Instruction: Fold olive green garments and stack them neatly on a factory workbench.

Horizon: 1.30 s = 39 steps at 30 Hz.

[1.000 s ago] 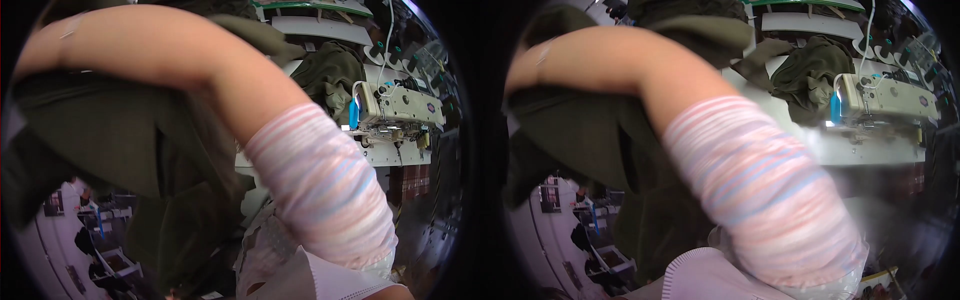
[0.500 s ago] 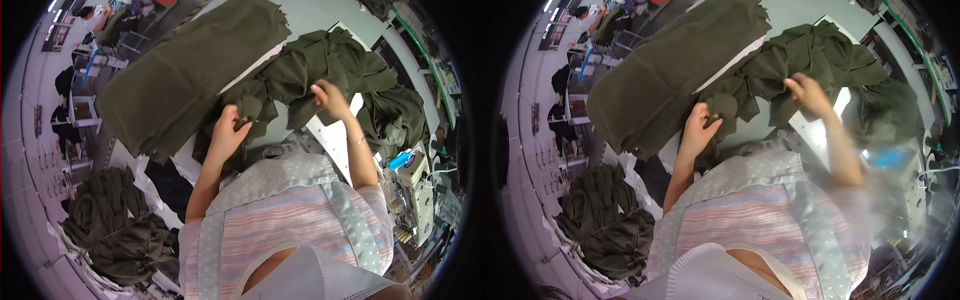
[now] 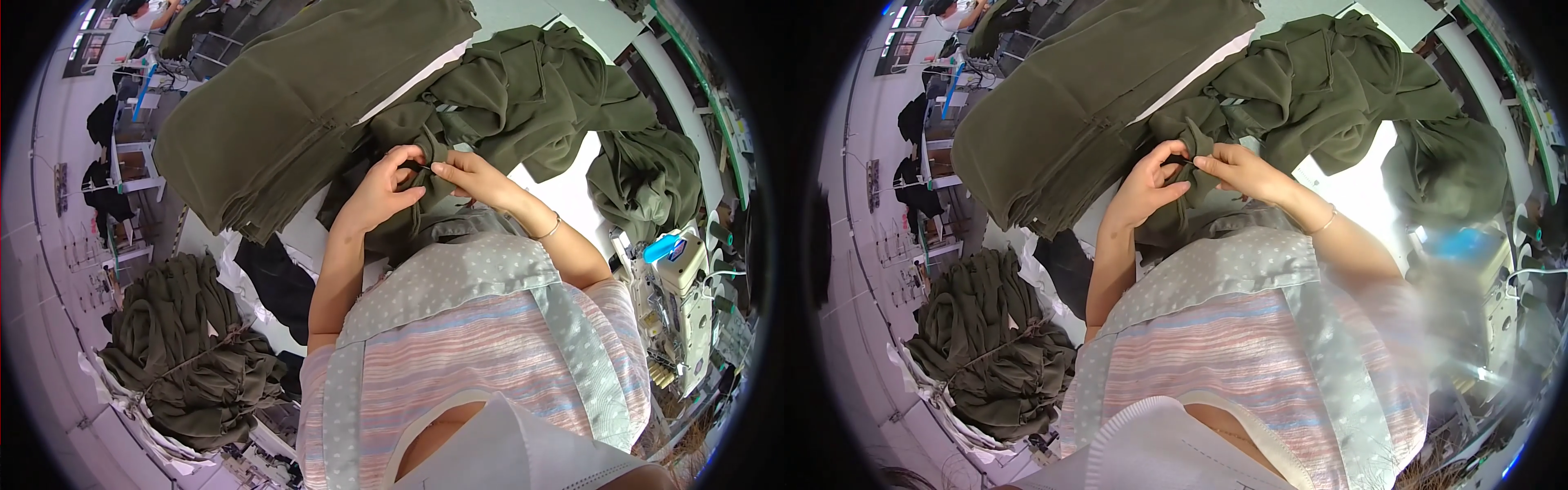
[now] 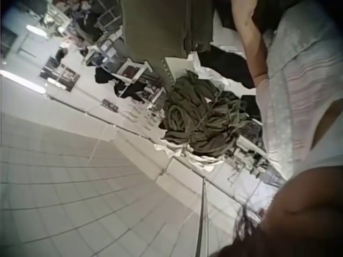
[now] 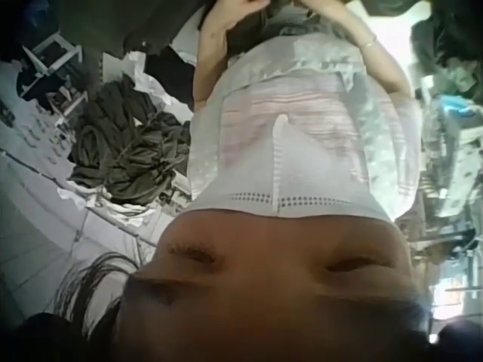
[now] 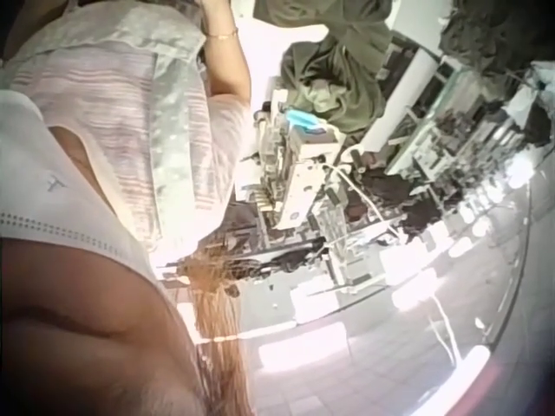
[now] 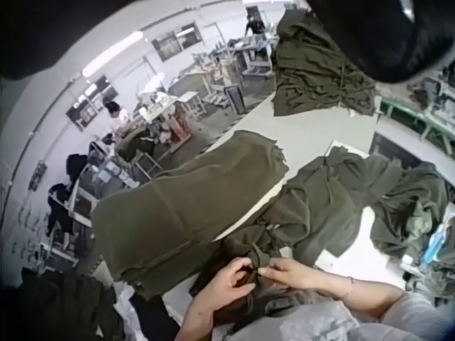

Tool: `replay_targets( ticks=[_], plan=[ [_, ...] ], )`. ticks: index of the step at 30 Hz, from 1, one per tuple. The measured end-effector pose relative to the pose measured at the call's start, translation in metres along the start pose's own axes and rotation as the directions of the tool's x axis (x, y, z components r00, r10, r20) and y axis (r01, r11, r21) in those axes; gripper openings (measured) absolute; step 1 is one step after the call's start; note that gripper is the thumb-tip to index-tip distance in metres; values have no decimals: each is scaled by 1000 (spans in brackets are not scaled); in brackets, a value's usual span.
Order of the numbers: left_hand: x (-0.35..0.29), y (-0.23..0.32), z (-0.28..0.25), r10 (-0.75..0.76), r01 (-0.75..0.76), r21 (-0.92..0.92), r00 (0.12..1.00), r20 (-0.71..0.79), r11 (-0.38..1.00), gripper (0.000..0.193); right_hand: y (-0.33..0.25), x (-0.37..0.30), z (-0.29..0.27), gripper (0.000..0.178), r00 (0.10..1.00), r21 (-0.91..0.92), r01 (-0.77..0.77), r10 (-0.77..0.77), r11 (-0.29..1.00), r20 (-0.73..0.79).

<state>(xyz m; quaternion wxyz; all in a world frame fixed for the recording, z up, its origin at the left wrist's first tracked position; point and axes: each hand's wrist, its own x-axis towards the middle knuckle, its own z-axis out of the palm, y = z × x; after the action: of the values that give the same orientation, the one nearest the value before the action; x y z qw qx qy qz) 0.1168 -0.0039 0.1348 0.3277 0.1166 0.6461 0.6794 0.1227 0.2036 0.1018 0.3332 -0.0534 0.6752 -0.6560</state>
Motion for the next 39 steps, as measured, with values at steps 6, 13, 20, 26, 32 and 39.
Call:
replay_targets(
  ticks=[6,13,20,26,32,39],
  plan=[
    [3,8,3,43,-46,82,998,35,996,54,5,0,5,34,1000,233,12,-12,972,-3],
    [10,34,13,344,-329,103,908,-238,939,48,-19,-5,0,25,950,49,293,-286,955,-122],
    [-1,136,-10,579,-207,799,789,-205,565,27,-155,7,-32,29,340,-479,817,-939,321,-51],
    [-45,252,-1,697,-414,657,674,-245,630,23,-211,-3,-22,45,502,-84,853,-854,515,-135],
    [-56,324,-10,772,-258,755,429,-469,603,26,-157,24,-28,48,639,-149,769,-738,622,219],
    [-91,381,-25,959,-125,951,44,-281,284,27,-97,74,-51,37,642,-85,629,-455,773,617]
  ],
)
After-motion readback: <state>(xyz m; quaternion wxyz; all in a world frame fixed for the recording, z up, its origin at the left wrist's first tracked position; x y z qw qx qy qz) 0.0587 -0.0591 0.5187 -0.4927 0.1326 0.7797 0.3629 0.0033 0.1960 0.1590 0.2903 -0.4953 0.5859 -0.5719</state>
